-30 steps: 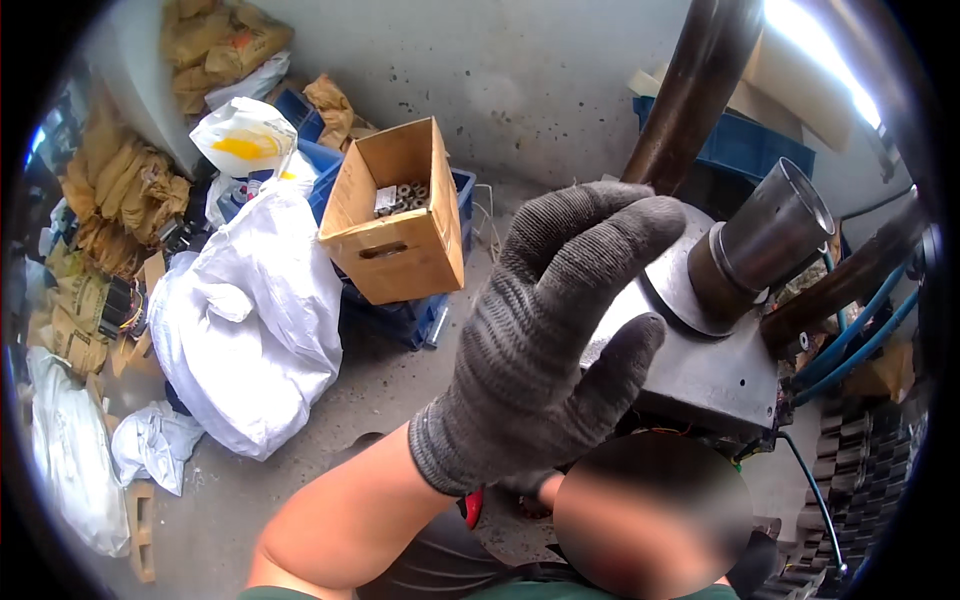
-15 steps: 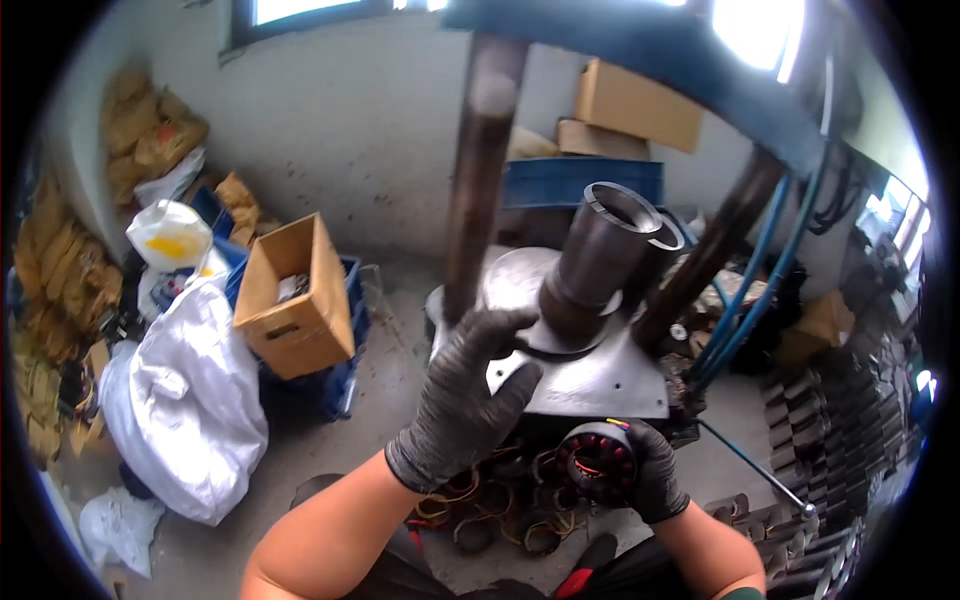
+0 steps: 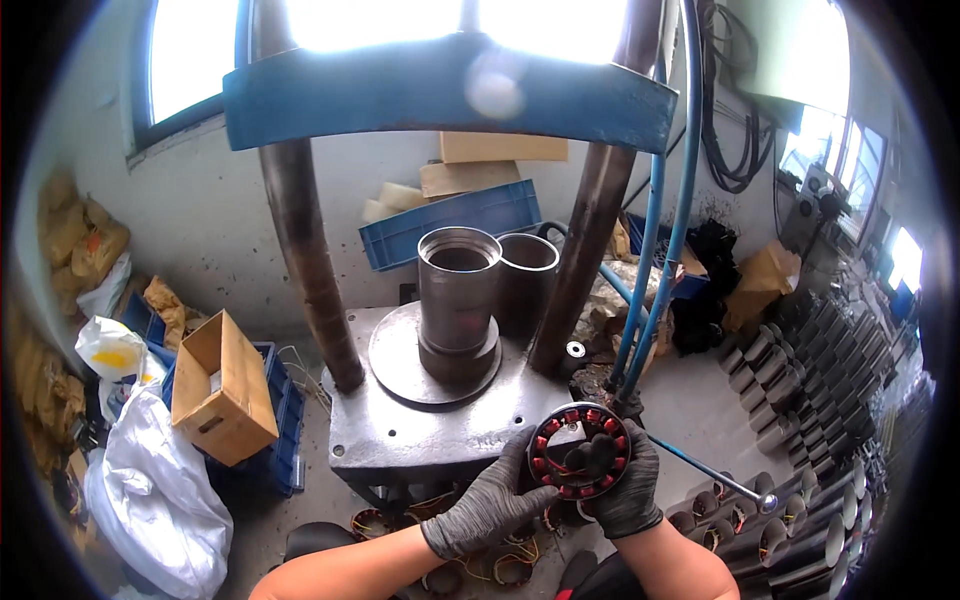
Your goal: The person places a metal casing into a hydraulic press, inserts a wire-wound stator core into the casing, and uses a screwdriver to tuck loose wires into the core before operating the press to secure the assembly.
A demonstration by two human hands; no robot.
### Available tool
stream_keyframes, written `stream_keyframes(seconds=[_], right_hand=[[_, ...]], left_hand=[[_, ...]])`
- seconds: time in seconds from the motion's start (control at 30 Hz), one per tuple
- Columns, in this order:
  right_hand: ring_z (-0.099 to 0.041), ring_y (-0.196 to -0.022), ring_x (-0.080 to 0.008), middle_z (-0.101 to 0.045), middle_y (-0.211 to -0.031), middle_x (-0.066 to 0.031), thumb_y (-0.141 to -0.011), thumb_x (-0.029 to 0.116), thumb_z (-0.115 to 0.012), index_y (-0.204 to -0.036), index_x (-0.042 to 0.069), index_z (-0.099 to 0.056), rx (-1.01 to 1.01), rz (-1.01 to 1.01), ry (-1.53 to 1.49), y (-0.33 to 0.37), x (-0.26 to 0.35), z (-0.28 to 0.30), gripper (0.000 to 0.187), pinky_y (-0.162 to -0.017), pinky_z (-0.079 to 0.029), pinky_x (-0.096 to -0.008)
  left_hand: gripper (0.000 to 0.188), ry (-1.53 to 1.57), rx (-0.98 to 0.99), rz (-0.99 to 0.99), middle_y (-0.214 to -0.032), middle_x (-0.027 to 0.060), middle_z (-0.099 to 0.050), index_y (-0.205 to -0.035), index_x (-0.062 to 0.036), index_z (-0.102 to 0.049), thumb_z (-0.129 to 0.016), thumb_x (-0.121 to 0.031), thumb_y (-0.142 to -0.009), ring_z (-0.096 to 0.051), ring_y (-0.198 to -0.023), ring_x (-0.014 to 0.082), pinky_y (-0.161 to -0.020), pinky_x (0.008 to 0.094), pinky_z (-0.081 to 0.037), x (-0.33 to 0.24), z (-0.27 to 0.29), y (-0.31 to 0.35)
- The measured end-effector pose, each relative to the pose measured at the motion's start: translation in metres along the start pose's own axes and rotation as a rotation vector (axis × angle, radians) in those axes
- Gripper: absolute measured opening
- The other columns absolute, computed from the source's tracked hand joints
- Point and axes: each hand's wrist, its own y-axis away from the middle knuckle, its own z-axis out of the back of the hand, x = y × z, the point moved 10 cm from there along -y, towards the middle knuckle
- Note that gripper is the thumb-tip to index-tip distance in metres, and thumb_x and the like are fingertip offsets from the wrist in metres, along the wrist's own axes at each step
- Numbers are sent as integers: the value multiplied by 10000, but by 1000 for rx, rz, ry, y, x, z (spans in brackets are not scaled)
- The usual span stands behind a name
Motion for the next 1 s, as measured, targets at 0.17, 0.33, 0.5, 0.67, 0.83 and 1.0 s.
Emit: stream_keyframes(seconds=[0.17, 0.33, 0.5, 0.67, 0.83, 1.0], right_hand=[[-700, -1124, -301, -733, -1203, -126, -1020, 411, -556, -1237, 61, -698, -44, 6, -27, -6, 4, 30, 436, -1023, -583, -485], [-703, -1121, -284, -732, -1199, -116, -1023, 402, -532, -1250, 71, -694, -14, -87, -46, -7, -5, 11, 433, -1032, -580, -469], [-713, -1128, -314, -718, -1253, -155, -1051, 423, -492, -1345, 60, -641, 52, -135, -59, -12, -18, 15, 491, -1021, -599, -486], [-725, -1128, -284, -725, -1258, -146, -1074, 495, -492, -1364, 55, -634, 100, -111, 109, -4, -25, -11, 546, -999, -613, -458], [-724, -1135, -234, -726, -1269, -116, -1099, 415, -485, -1387, 60, -628, 98, -80, 214, -5, -24, -14, 479, -1038, -592, -414], [-709, -1177, -232, -721, -1293, -124, -1098, 359, -463, -1405, 49, -606, 177, -67, 329, -12, -29, -18, 459, -1076, -567, -410]], left_hand=[[932, 45, -37, -30, -1522, 208, -525, -1673, -42, -199, -790, -168, -963, -523, -1414, 255, -1201, 408, -432, -7, -8, -8], [961, -134, -108, -66, -1441, 201, -599, -1683, -45, -168, -788, -119, -953, -611, -1322, 245, -1138, 403, -495, -17, 5, -3], [946, -80, -134, -111, -1342, 181, -654, -1689, -74, -180, -774, -97, -953, -668, -1221, 224, -1080, 379, -530, -24, 16, 0], [845, -92, -190, -131, -1244, 116, -654, -1662, -72, -255, -724, -45, -960, -644, -1138, 165, -1029, 346, -536, -35, 34, 3], [769, 20, -236, -93, -1180, 96, -640, -1616, -59, -304, -703, -33, -959, -617, -1083, 148, -987, 344, -536, -32, 47, 5], [718, -102, -240, -169, -1174, 92, -650, -1584, -73, -350, -677, -11, -947, -627, -1073, 149, -977, 337, -543, -38, 54, 6]])
